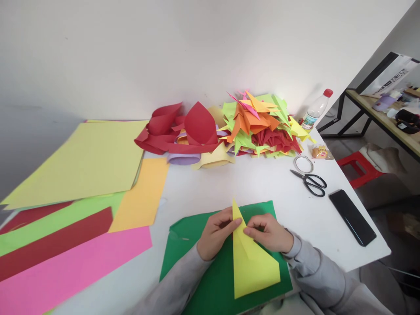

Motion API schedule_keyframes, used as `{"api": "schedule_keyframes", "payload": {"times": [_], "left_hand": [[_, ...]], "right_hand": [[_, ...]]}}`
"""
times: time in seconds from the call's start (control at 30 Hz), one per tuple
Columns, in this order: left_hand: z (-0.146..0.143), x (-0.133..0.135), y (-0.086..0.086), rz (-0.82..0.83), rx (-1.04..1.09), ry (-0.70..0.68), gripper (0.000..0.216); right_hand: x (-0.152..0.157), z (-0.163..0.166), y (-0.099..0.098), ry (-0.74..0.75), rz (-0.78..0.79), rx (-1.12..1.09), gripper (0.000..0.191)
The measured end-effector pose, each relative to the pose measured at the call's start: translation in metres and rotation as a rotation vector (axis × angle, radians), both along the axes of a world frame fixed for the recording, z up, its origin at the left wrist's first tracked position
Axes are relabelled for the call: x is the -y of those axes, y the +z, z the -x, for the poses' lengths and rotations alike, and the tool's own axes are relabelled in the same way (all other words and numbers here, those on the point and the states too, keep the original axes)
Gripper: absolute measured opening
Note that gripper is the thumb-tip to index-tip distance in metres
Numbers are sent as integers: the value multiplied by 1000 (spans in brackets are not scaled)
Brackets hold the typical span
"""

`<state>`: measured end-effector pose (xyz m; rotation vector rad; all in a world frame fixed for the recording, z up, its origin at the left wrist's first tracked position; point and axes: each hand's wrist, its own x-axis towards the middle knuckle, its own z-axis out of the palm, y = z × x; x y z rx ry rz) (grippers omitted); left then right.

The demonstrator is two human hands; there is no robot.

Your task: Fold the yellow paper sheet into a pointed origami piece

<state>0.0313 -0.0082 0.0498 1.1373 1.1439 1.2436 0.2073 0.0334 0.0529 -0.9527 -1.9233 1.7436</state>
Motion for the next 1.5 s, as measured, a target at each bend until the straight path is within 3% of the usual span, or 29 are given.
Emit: {"api": "schedule_keyframes", "payload": {"times": [0.3, 0.5, 0.7, 0.83, 1.03, 1.5], "left_hand": [[8, -5, -16, 23, 165, 166, 35], [8, -6, -16, 67, 248, 232, 24], [18, -12, -10, 41, 231, 371, 25], [22, -13, -5, 70, 257, 353, 28], [17, -8, -8, 107, 251, 169, 27], [19, -8, -19, -76, 62, 281, 35]], "right_hand": [[2, 3, -2, 70, 10, 23, 40], [1, 2, -4, 89, -6, 43, 39], [8, 2, -10, 249, -122, 53, 35], [9, 3, -10, 186, -70, 59, 37], [4, 3, -4, 89, 5, 57, 40], [2, 0, -8, 151, 3, 93, 38]]}}
